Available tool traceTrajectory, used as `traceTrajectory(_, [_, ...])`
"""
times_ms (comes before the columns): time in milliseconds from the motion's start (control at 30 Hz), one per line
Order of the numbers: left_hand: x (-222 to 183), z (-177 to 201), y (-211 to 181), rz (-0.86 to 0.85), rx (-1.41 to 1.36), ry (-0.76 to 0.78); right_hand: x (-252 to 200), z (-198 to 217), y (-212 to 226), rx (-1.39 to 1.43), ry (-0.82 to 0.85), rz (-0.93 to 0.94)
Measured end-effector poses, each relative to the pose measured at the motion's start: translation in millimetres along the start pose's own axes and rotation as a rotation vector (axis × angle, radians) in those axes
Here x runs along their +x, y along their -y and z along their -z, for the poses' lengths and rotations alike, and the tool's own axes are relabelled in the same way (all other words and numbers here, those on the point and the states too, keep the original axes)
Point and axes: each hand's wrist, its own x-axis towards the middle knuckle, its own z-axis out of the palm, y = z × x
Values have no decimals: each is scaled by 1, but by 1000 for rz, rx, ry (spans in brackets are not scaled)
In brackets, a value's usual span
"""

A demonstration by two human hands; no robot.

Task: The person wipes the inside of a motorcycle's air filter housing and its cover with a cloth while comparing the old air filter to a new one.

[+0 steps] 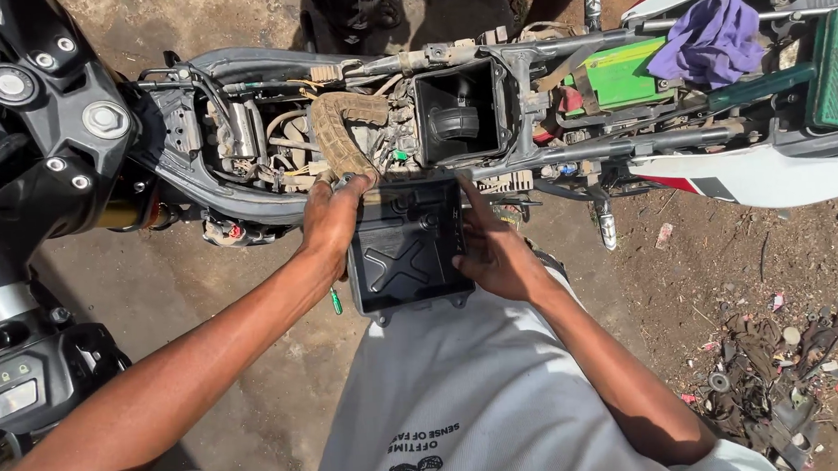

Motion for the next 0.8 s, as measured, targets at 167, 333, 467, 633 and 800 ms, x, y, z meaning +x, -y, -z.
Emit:
traceTrajectory(167, [49, 25, 8, -85, -35, -7, 4, 8, -18, 275, 77, 131])
traceTrajectory(333, [35, 30, -19, -46, -378, 170, 0, 10, 13, -137, 37, 357])
traceTrajectory(467, [24, -2, 17, -37, -510, -58, 6, 9, 8, 119, -140, 403])
traceTrajectory(633, [14, -41, 49, -9, -526, -176, 41, 31, -8, 298, -364, 309])
traceTrajectory(800, [76, -50, 56, -20, -580, -394, 85, 21, -17, 316, -423, 279])
